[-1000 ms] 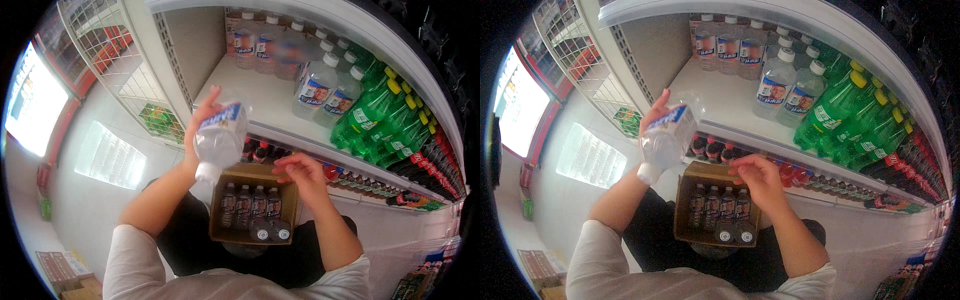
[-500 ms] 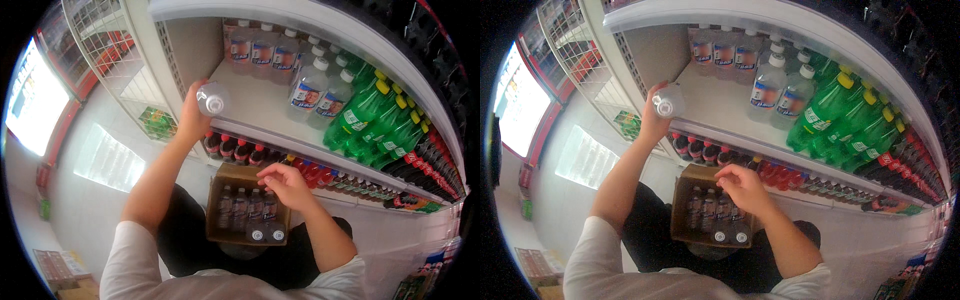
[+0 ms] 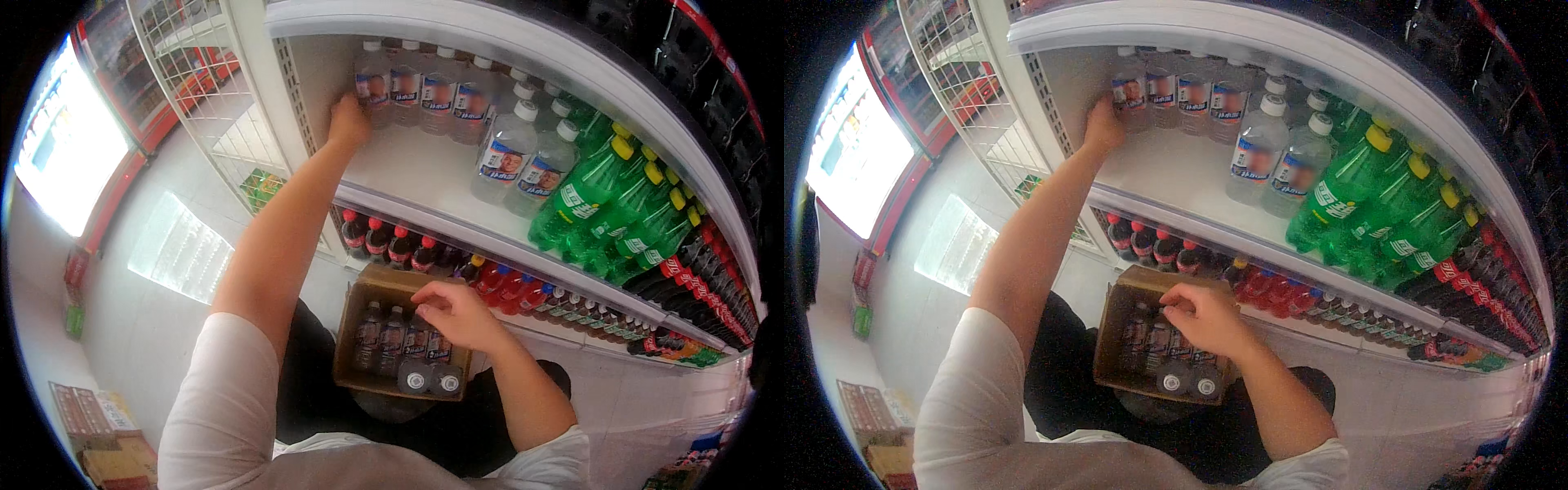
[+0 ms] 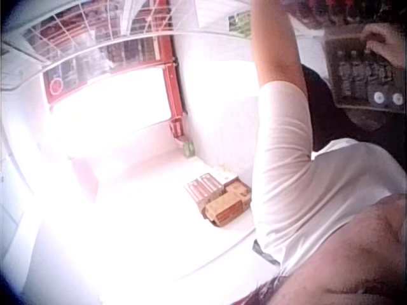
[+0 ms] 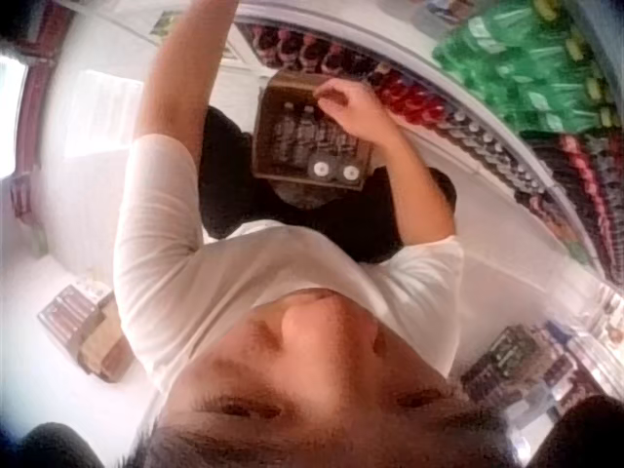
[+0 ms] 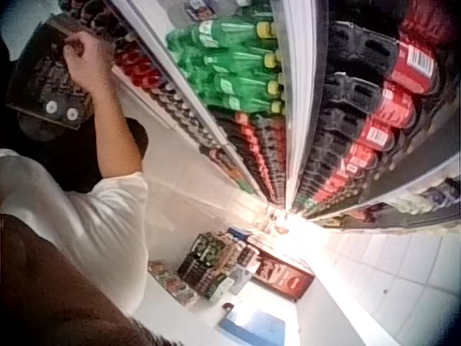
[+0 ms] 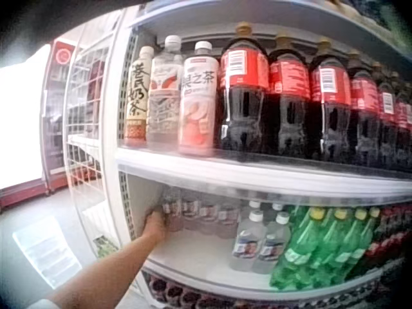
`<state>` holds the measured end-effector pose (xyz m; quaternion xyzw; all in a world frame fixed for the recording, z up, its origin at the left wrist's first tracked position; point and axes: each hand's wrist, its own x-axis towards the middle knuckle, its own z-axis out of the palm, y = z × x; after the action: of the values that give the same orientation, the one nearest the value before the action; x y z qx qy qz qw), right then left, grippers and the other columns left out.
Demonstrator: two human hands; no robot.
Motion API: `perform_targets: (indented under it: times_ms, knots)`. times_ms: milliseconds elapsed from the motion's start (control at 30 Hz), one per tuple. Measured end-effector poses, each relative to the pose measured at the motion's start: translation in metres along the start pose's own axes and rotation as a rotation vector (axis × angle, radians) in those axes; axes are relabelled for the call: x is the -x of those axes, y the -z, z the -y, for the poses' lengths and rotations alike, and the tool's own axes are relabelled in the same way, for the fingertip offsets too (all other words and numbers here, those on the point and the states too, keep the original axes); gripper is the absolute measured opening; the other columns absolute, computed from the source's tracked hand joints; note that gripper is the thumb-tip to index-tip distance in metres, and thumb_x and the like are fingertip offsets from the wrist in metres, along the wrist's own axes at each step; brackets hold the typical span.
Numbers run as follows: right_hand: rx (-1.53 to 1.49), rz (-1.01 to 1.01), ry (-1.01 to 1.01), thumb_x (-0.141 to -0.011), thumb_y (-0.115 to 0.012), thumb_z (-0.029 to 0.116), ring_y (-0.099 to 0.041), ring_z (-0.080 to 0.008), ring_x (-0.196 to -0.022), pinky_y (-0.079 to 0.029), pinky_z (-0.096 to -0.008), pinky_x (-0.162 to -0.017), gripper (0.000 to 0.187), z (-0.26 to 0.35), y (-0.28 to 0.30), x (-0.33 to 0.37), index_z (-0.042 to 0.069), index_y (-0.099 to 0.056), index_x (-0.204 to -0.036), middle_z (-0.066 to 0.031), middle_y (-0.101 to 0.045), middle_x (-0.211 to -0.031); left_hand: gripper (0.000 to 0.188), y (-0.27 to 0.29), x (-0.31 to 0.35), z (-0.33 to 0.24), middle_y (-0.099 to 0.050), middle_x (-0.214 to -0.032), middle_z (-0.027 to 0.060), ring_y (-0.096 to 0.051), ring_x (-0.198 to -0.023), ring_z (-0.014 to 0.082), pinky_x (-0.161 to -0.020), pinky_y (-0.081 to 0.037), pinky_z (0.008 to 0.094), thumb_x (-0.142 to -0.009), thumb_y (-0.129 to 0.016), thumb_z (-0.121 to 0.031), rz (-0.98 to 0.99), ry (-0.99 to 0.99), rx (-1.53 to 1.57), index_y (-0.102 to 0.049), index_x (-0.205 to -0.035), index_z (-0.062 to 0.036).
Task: The person sits on the floor in front of an open refrigerator and takes clear plastic bottles from a cardboard box. They place the bottles one by one onto the middle shelf of the refrigerator, arranging them in rows next to other beverages.
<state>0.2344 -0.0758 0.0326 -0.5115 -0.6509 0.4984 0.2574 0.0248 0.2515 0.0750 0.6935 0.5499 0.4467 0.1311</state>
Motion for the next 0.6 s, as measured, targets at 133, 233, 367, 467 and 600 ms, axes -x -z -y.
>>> perform_targets:
  times_ms: [133, 233, 367, 467, 600]
  knots:
    - [-0.003, 0.002, 0.022, -0.094, -0.068, 0.013, -0.07, -0.0167, -0.088, -0.055, -0.0323, -0.076, 0.024, 0.003, -0.001, 0.006, 0.001, -0.068, -0.115, -0.0113, -0.073, -0.098, 0.043, -0.031, 0.011, -0.007, -0.061, -0.118, 0.0351, -0.057, -0.118, 0.0509, -0.1, -0.047, 0.053, -0.085, -0.058, -0.004, -0.125, 0.1, -0.129, -0.048, -0.126, 0.0043]
    - [-0.008, -0.005, 0.054, -0.092, -0.069, 0.016, -0.072, -0.0212, -0.087, -0.056, -0.0361, -0.076, 0.025, 0.005, -0.005, 0.006, 0.002, -0.069, -0.113, -0.0144, -0.075, -0.099, 0.05, -0.041, 0.027, -0.012, -0.055, -0.125, 0.0373, -0.055, -0.12, 0.0519, -0.103, -0.045, 0.0543, -0.083, -0.056, -0.003, -0.163, 0.031, -0.077, -0.042, -0.13, 0.0066]
    - [0.017, 0.059, 0.036, -0.093, -0.069, 0.014, -0.071, -0.0195, -0.089, -0.056, -0.0335, -0.078, 0.026, 0.01, -0.003, 0.008, 0.001, -0.068, -0.116, -0.0134, -0.074, -0.099, 0.062, -0.038, 0.024, -0.007, -0.053, -0.129, 0.0366, -0.052, -0.123, 0.0523, -0.107, -0.043, 0.0542, -0.081, -0.057, -0.005, 0.04, 0.062, -0.052, -0.036, -0.138, 0.0068]
    - [0.051, 0.064, 0.081, -0.093, -0.069, 0.014, -0.071, -0.0192, -0.091, -0.057, -0.0326, -0.079, 0.027, 0.004, -0.008, 0.006, 0.001, -0.067, -0.117, -0.0134, -0.073, -0.101, 0.071, -0.045, 0.015, 0.01, -0.053, -0.132, 0.0359, -0.053, -0.124, 0.0519, -0.107, -0.044, 0.0519, -0.081, -0.059, -0.006, 0.069, 0.075, -0.093, -0.031, -0.144, 0.007]
    - [0.051, 0.081, 0.06, -0.093, -0.07, 0.014, -0.07, -0.0203, -0.095, -0.058, -0.0334, -0.08, 0.028, 0.005, -0.009, 0.004, 0.0, -0.067, -0.118, -0.015, -0.072, -0.106, 0.074, -0.055, 0.005, 0.03, -0.055, -0.134, 0.0341, -0.055, -0.125, 0.0487, -0.108, -0.044, 0.0476, -0.08, -0.062, -0.007, 0.034, -0.021, -0.057, -0.031, -0.147, 0.006]
